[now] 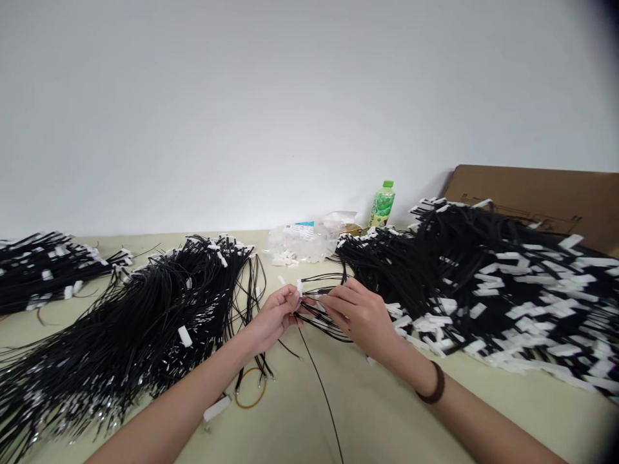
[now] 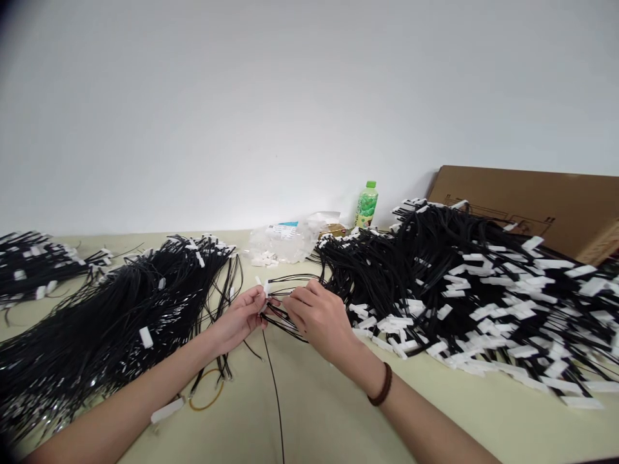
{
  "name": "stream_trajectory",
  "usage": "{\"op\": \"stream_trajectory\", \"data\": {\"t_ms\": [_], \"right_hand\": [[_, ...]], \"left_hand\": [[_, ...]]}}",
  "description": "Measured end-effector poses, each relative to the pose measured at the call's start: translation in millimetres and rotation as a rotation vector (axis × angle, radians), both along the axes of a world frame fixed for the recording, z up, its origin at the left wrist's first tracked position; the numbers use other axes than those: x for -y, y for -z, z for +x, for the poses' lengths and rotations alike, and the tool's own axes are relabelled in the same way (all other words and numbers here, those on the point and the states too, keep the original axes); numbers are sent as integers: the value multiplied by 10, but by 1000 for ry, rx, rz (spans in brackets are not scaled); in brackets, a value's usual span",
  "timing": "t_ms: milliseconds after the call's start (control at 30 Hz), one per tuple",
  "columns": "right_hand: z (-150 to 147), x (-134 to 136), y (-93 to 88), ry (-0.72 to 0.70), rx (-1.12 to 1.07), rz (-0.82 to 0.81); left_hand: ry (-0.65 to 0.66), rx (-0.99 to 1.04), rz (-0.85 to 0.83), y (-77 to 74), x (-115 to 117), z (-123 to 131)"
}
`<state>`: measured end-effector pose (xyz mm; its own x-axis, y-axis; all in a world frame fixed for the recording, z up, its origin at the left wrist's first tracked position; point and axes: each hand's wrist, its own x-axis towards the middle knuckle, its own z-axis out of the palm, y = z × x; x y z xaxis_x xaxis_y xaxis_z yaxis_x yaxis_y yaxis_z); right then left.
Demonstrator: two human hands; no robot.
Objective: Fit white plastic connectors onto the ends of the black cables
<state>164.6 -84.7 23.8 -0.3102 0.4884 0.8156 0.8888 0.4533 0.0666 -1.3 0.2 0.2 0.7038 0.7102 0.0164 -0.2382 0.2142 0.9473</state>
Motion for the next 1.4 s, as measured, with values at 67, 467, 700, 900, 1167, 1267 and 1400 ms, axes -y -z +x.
{"op": "stream_trajectory", "data": {"t_ms": [67, 467, 700, 900, 1167, 1267, 1400], "right_hand": [[2, -1, 3, -6, -1, -3], [10, -7, 14, 16, -24, -40], [3, -7, 19, 2, -31, -49], [4, -2, 9, -7, -39, -67], [-6, 3, -3, 1, -74, -83], [-10, 3, -8, -1, -82, -87], [-6, 3, -5, -8, -82, -99]], "left_hand": [[6, -3, 12, 1, -2, -1], [27, -33, 20, 3, -6, -2], [25, -29, 11, 14, -8, -5], [34, -29, 20, -3, 2, -3], [19, -34, 38, 8, 3, 0], [17, -39, 32, 3, 7, 0], [14, -33, 37, -6, 9, 2]]}}
